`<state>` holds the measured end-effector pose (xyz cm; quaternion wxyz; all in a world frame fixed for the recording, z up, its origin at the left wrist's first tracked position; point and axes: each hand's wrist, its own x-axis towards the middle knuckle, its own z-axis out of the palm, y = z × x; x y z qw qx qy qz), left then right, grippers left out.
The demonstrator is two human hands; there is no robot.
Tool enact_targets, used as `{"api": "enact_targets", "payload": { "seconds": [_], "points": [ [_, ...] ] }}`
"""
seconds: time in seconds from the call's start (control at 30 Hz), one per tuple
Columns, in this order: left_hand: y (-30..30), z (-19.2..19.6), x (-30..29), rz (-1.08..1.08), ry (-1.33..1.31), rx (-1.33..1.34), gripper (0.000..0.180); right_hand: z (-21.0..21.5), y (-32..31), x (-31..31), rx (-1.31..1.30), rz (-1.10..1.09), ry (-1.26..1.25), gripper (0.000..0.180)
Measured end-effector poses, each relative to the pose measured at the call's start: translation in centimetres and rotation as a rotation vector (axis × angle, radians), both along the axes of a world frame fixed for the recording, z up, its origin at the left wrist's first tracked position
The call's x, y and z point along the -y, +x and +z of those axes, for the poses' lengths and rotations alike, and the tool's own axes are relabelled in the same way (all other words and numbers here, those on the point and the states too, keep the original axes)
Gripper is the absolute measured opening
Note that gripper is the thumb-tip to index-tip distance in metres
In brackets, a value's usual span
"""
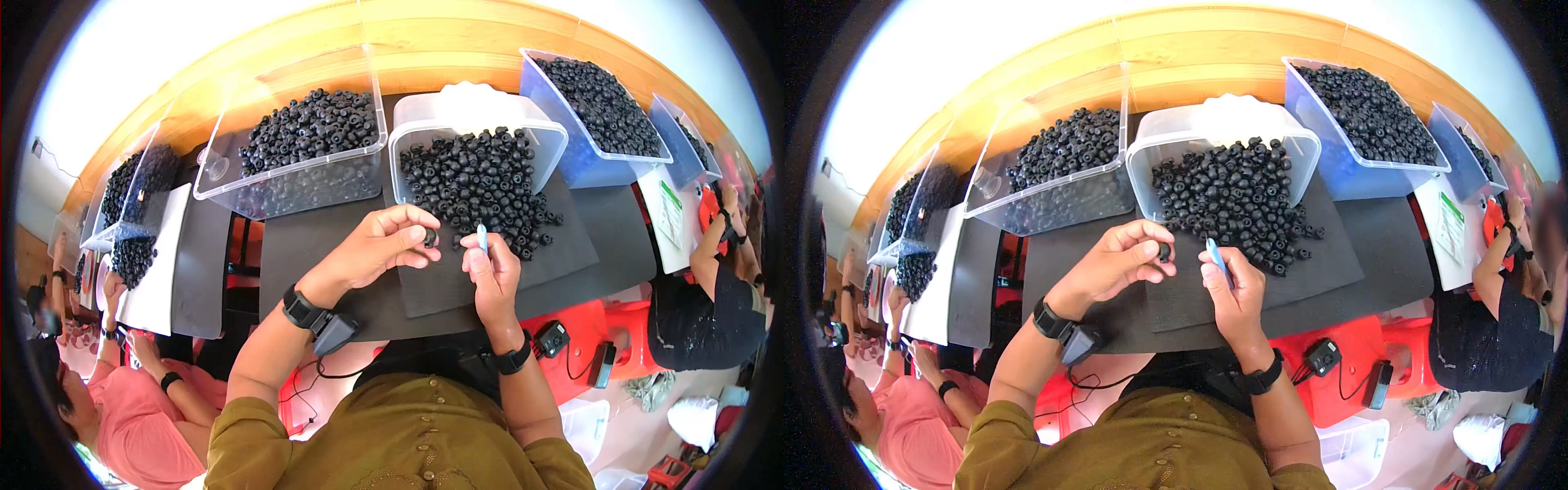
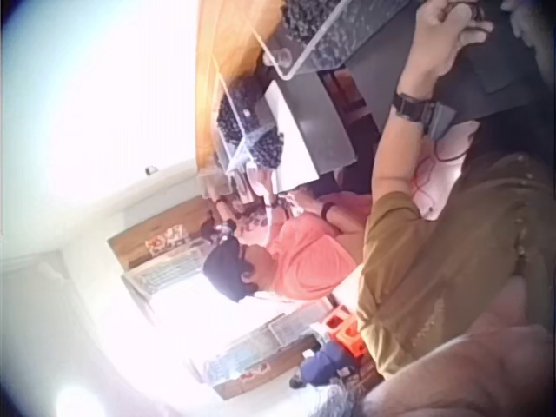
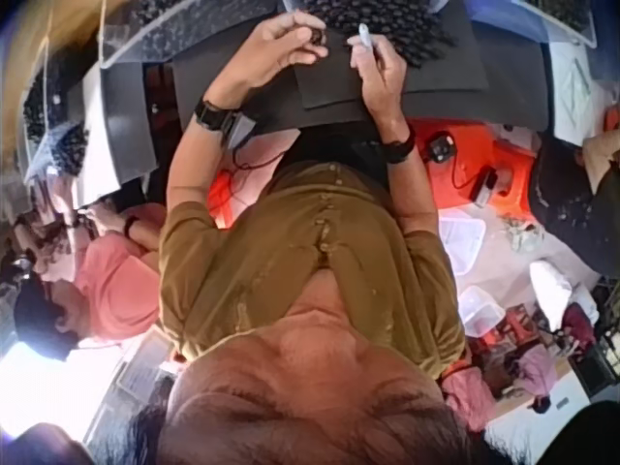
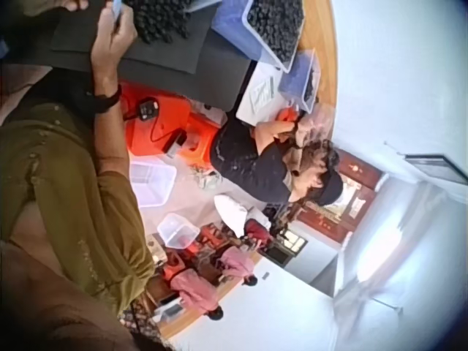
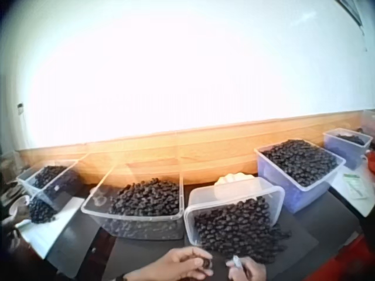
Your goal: Sort and inspect small black rubber or plastic components at a manufacturing workstation.
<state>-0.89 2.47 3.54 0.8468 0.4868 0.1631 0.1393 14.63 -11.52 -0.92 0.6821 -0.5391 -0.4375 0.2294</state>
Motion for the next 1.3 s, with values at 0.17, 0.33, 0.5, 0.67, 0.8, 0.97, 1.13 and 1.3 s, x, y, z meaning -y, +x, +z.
{"api": "enact_targets", "payload": {
  "seconds": [0.17,0.33,0.5,0.67,0.8,0.97,1.13,1.3],
  "points": [
    [-1.2,-2.5,-0.5,-0.007,-0.059,0.195,0.023,-0.1,-0.5,-0.4,0.147,-0.018,-0.036,0.018],
    [-1.5,-2.3,0.0,-0.001,-0.202,0.201,0.021,0.9,-0.9,-0.5,0.359,-0.031,-0.007,0.019],
    [-1.5,-2.5,-0.1,-0.02,-0.187,0.284,0.02,1.2,-1.0,-0.7,0.417,0.028,-0.003,0.017],
    [-1.5,-2.8,0.0,-0.033,-0.201,0.296,0.021,1.1,-1.1,-0.8,0.488,0.045,0.0,0.016],
    [-1.3,-3.2,0.0,-0.041,-0.222,0.313,0.019,1.3,-1.2,-0.8,0.522,0.042,0.002,0.017],
    [-1.4,-3.6,-0.2,-0.044,-0.232,0.336,0.017,1.2,-1.3,-0.9,0.546,0.035,0.006,0.017],
    [-1.4,-3.4,0.0,-0.039,-0.232,0.328,0.017,1.4,-1.3,-0.8,0.564,0.02,0.002,0.017],
    [-1.5,-3.2,0.1,-0.022,-0.232,0.3,0.019,1.3,-1.2,-0.8,0.583,0.006,-0.011,0.017]
  ]
}}
